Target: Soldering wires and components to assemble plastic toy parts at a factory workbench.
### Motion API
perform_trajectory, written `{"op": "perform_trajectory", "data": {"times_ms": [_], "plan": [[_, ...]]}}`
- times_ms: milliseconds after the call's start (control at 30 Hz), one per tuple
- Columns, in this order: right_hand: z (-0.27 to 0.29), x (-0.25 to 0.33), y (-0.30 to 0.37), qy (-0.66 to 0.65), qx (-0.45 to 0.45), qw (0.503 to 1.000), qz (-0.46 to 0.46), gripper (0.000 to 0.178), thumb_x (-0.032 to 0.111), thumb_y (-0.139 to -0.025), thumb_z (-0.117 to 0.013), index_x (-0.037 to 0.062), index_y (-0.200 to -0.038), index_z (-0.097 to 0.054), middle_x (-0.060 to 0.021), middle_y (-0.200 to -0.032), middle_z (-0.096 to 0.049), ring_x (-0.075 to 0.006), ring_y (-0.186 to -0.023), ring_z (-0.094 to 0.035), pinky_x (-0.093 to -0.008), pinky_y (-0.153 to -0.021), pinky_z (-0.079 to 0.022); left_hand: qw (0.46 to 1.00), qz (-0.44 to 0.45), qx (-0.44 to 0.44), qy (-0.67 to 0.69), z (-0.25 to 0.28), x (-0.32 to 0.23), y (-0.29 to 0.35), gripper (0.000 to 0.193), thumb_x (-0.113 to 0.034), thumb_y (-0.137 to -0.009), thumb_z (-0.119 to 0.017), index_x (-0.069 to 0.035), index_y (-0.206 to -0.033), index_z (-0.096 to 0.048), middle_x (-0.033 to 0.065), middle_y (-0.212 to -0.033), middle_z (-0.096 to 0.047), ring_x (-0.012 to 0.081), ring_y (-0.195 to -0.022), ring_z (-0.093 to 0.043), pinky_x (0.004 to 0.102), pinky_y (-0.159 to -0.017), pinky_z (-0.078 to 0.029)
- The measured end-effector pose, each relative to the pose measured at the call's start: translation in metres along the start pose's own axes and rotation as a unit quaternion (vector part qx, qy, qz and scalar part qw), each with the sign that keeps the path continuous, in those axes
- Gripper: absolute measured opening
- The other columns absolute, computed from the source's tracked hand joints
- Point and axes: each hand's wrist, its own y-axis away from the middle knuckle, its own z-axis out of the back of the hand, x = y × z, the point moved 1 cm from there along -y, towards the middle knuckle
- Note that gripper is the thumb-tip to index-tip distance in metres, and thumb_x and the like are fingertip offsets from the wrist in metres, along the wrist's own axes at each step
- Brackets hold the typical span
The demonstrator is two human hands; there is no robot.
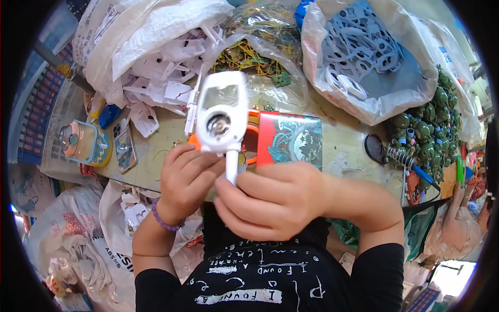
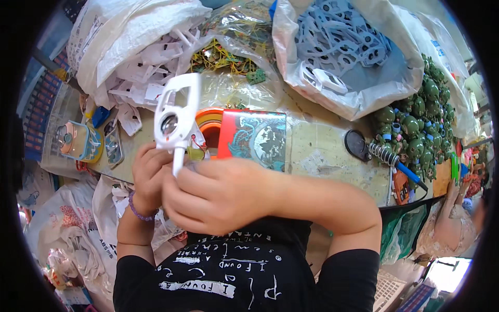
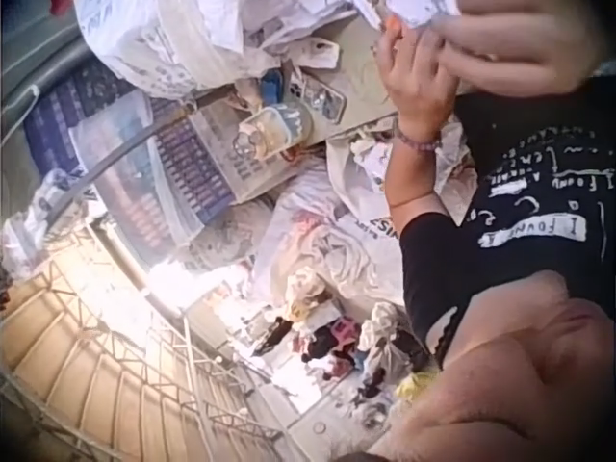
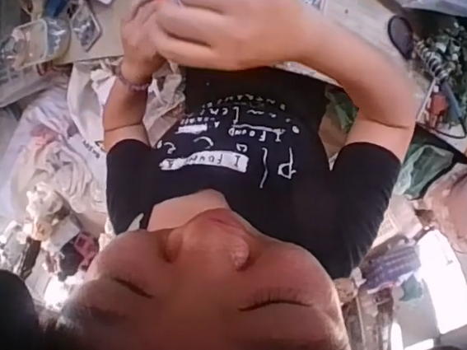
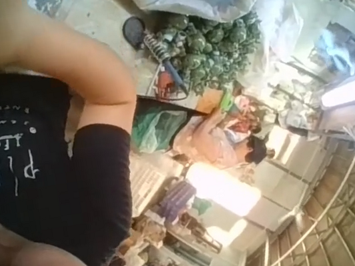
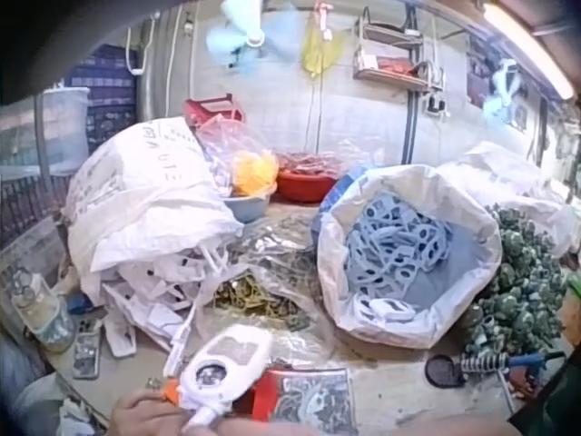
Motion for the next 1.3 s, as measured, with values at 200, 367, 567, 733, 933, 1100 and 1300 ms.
{"op": "perform_trajectory", "data": {"times_ms": [200,367,567,733,933,1100,1300], "plan": [[-0.001,0.002,0.029,0.0,-0.055,0.991,-0.122,0.021,0.001,-0.072,-0.069,0.0022,-0.093,-0.067,-0.0144,-0.097,-0.067,-0.0231,-0.078,-0.066,-0.0275,-0.061,-0.053,0.984,0.103,-0.041,0.138,-0.005,0.019,-0.002,0.024,0.002,-0.075,-0.067,-0.003,-0.098,-0.066,0.0109,-0.088,-0.065,0.029,-0.082,-0.063,0.0363,-0.075,-0.05],[0.006,-0.02,0.025,-0.031,-0.084,0.97,-0.226,0.028,-0.005,-0.075,-0.071,0.0002,-0.101,-0.065,-0.0155,-0.092,-0.067,-0.0263,-0.077,-0.067,-0.0306,-0.064,-0.054,0.83,0.346,0.028,0.437,-0.005,0.028,-0.012,0.025,0.003,-0.084,-0.06,-0.001,-0.109,-0.064,0.0112,-0.098,-0.063,0.0184,-0.085,-0.062,0.0271,-0.074,-0.049],[0.001,-0.03,0.02,-0.038,-0.137,0.951,-0.276,0.026,-0.008,-0.076,-0.071,-0.0009,-0.099,-0.063,-0.0161,-0.091,-0.067,-0.0249,-0.079,-0.067,-0.03,-0.068,-0.055,0.953,0.229,0.027,0.195,0.001,0.01,-0.021,0.035,-0.005,-0.077,-0.07,-0.004,-0.111,-0.062,0.0112,-0.104,-0.061,0.0241,-0.093,-0.061,0.033,-0.081,-0.049],[0.002,-0.031,0.018,-0.032,-0.155,0.946,-0.283,0.025,-0.008,-0.076,-0.071,-0.0012,-0.098,-0.062,-0.0157,-0.091,-0.067,-0.0242,-0.08,-0.067,-0.0296,-0.068,-0.055,0.978,0.207,-0.006,0.025,-0.004,-0.028,-0.019,0.052,-0.02,-0.068,-0.081,-0.006,-0.111,-0.057,0.0113,-0.104,-0.055,0.0311,-0.094,-0.056,0.0389,-0.078,-0.047],[0.003,-0.031,0.019,-0.031,-0.162,0.944,-0.287,0.025,-0.008,-0.076,-0.072,-0.0013,-0.098,-0.062,-0.0156,-0.091,-0.068,-0.0239,-0.08,-0.067,-0.0293,-0.068,-0.055,0.983,0.177,-0.008,-0.042,-0.017,-0.023,-0.021,0.048,-0.02,-0.066,-0.081,-0.005,-0.106,-0.059,0.0115,-0.098,-0.059,0.0312,-0.089,-0.058,0.0404,-0.073,-0.048],[0.004,-0.035,0.02,-0.027,-0.168,0.945,-0.28,0.026,-0.008,-0.076,-0.072,-0.0013,-0.099,-0.062,-0.0156,-0.091,-0.067,-0.0237,-0.079,-0.067,-0.0293,-0.067,-0.054,0.973,0.218,0.014,0.069,-0.002,-0.022,-0.035,0.043,-0.017,-0.071,-0.078,-0.003,-0.107,-0.059,0.0112,-0.091,-0.062,0.0276,-0.079,-0.062,0.0359,-0.071,-0.051],[0.004,-0.042,0.018,-0.036,-0.192,0.943,-0.269,0.026,-0.008,-0.075,-0.072,-0.0016,-0.099,-0.063,-0.0147,-0.09,-0.067,-0.0244,-0.077,-0.067,-0.0297,-0.066,-0.055,0.834,0.401,0.075,0.372,-0.005,-0.013,-0.038,0.042,-0.014,-0.078,-0.074,0.002,-0.112,-0.055,0.0076,-0.089,-0.063,0.0133,-0.077,-0.062,0.0271,-0.07,-0.05]]}}
